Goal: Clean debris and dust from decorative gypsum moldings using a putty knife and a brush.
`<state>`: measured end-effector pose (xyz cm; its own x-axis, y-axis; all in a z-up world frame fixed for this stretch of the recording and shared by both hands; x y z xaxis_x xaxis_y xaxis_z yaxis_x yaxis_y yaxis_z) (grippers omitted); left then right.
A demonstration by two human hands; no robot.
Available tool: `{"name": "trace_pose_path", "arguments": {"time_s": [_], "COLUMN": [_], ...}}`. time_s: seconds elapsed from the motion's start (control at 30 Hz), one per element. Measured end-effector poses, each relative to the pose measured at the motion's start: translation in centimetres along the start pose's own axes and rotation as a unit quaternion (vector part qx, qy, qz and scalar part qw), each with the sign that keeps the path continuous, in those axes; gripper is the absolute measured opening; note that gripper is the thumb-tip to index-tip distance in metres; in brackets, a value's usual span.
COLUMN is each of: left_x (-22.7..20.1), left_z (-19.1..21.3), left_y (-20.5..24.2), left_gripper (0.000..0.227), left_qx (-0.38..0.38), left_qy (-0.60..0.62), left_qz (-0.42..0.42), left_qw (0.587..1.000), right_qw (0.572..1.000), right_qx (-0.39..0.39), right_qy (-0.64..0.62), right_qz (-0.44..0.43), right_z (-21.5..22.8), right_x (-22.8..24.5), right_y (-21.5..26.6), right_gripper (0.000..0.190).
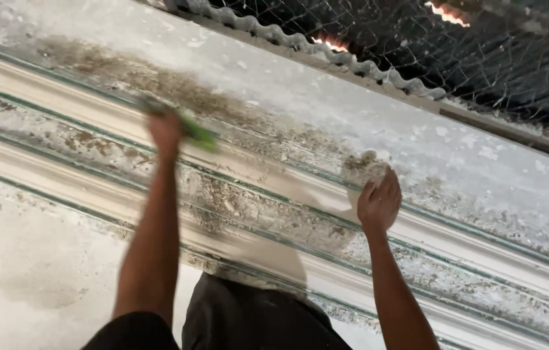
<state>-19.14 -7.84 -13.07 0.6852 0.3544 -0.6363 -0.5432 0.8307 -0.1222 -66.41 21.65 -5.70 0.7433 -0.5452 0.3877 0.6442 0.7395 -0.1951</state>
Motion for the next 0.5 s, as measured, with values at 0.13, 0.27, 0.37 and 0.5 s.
{"name": "trace_pose_path", "arguments": {"time_s": [0.13,0.27,0.37,0.5], "left_x": [-8.3,-20.4,-13.3,-11.3], "left_z": [0.0,10.5,4.3,4.4], "left_y": [18.5,22.9,15.6,8.8], "left_gripper": [0.034,0.044,0.034,0.037], "left_qx": [0.300,0.428,0.309,0.121], "left_qy": [0.051,0.209,0.238,0.196], "left_qz": [-0.218,-0.043,-0.085,-0.078], "left_qw": [0.927,0.878,0.917,0.970], "right_qw": [1.000,0.991,0.981,0.984], "right_qx": [0.024,0.052,0.072,0.070], "right_qy": [-0.001,-0.118,-0.182,-0.161], "right_qz": [0.001,-0.021,-0.010,0.018], "right_z": [-0.8,-0.7,0.8,-1.0], "right_x": [-0.4,-0.3,1.1,0.9], "right_y": [-0.2,-0.1,1.2,2.2], "right_gripper": [0.060,0.072,0.068,0.058]}}
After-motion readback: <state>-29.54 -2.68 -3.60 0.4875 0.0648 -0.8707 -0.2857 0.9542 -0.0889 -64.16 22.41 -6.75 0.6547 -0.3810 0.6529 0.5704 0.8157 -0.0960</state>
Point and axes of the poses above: each hand's wrist, its own y-axis away from the middle knuckle, its own z-axis out of the back of the hand, x = y × z, the point moved 1 cm from there along -y, towards the middle knuckle, and after that the axes turned 5 degrees about -z, right-handed, at the moved point
